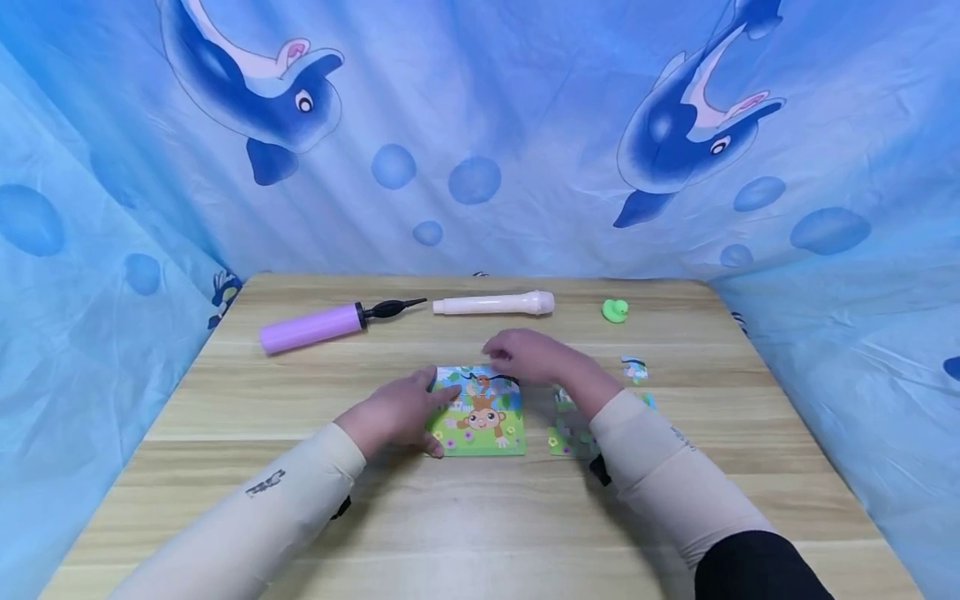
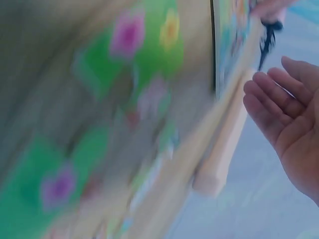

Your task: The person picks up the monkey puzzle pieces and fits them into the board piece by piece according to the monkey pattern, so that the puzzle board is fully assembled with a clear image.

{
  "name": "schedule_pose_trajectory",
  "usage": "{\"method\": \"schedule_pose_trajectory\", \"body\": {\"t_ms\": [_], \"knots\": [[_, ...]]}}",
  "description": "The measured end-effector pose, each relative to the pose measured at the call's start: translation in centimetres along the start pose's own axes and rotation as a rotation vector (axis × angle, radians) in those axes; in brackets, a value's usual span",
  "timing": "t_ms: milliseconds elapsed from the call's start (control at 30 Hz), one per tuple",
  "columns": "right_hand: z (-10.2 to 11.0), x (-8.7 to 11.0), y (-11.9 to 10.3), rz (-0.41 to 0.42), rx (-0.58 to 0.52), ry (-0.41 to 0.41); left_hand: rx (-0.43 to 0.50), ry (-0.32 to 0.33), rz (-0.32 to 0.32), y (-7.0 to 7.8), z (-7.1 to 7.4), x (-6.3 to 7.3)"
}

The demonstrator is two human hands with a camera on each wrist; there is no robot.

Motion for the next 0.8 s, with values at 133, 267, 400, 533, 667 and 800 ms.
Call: {"method": "schedule_pose_trajectory", "body": {"t_ms": [133,267,400,533,667,800], "knots": [[2.4,2.8,2.6,-0.028,0.053,0.103,0.016,0.002,0.003,-0.1,0.1,0.1],[3.7,5.7,5.8,-0.071,0.068,0.146,0.034,0.001,0.002,0.0,0.2,0.2],[4.0,8.3,8.9,-0.136,0.072,0.165,0.045,-0.001,0.007,-0.1,0.0,0.2],[3.4,10.3,11.6,-0.221,0.107,0.127,0.046,-0.001,0.007,-0.1,-0.1,0.1],[2.3,11.5,13.8,-0.292,0.09,0.068,0.034,-0.002,0.009,-0.1,-0.2,0.1],[1.3,12.2,15.6,-0.35,0.057,0.019,0.023,0.0,0.01,0.0,-0.1,0.1]]}}
Point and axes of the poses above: each hand's wrist, its own x-axis away from the middle knuckle, its own z-axis out of the back of the hand, y = z × x, the point moved 7 cm from there along -x, towards the middle knuckle, and after that the axes turned 13 degrees about -y, right-handed, at the moved point
